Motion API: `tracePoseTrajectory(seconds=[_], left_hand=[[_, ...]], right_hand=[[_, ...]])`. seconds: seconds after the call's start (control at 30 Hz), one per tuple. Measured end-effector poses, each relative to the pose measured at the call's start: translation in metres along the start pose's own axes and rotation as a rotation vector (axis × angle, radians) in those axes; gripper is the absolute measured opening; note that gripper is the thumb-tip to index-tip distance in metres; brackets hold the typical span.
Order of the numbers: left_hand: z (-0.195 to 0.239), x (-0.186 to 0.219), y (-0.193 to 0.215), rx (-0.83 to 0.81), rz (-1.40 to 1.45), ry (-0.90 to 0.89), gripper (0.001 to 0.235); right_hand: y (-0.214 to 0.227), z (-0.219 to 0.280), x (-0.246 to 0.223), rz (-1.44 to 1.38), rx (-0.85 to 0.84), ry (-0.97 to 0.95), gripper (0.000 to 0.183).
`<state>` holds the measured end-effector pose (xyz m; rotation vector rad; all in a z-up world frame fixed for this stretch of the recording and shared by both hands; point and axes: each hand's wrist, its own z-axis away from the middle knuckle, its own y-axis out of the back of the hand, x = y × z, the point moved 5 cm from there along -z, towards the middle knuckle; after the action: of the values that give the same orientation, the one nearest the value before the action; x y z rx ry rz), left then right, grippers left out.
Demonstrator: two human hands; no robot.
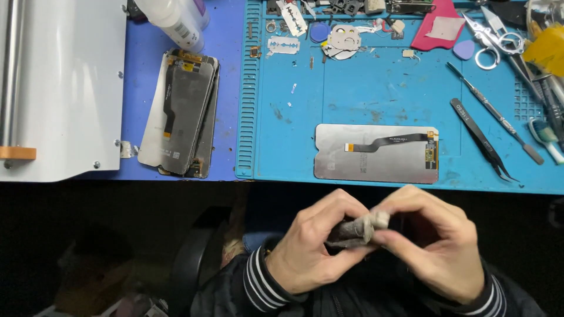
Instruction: The recorder cleans and prepares smartphone screens for remanufacturing using a cleaning solution and cloth.
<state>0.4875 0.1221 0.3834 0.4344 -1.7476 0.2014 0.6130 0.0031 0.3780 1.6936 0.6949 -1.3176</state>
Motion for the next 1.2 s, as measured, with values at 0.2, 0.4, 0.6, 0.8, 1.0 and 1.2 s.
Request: tracePoseTrajectory(seconds=[0.2, 0.4, 0.6, 0.8, 1.0, 1.2], left_hand=[[-0.002, -0.003, 0.019, 0.115, -0.044, 0.159, 0.026], [0.008, -0.007, 0.033, 0.176, 0.159, 0.327, 0.017], [0.002, 0.003, 0.030, 0.039, 0.261, 0.291, 0.017], [0.001, 0.006, 0.037, 0.181, 0.405, 0.362, 0.020], [0.015, -0.026, 0.031, 0.181, 0.609, 0.400, 0.050], [0.022, -0.027, 0.038, 0.060, 0.395, 0.320, 0.020]], right_hand=[[-0.006, -0.007, -0.020, -0.001, 0.111, 0.011, 0.014], [0.001, -0.005, -0.014, -0.033, 0.323, -0.030, 0.019], [-0.016, -0.023, -0.022, -0.263, -0.164, -0.060, 0.084], [-0.015, -0.019, -0.016, 0.041, -0.115, -0.150, 0.025], [-0.012, -0.012, -0.003, 0.026, -0.059, -0.182, 0.013], [-0.004, -0.060, -0.053, 0.318, -0.343, 0.064, 0.030]])
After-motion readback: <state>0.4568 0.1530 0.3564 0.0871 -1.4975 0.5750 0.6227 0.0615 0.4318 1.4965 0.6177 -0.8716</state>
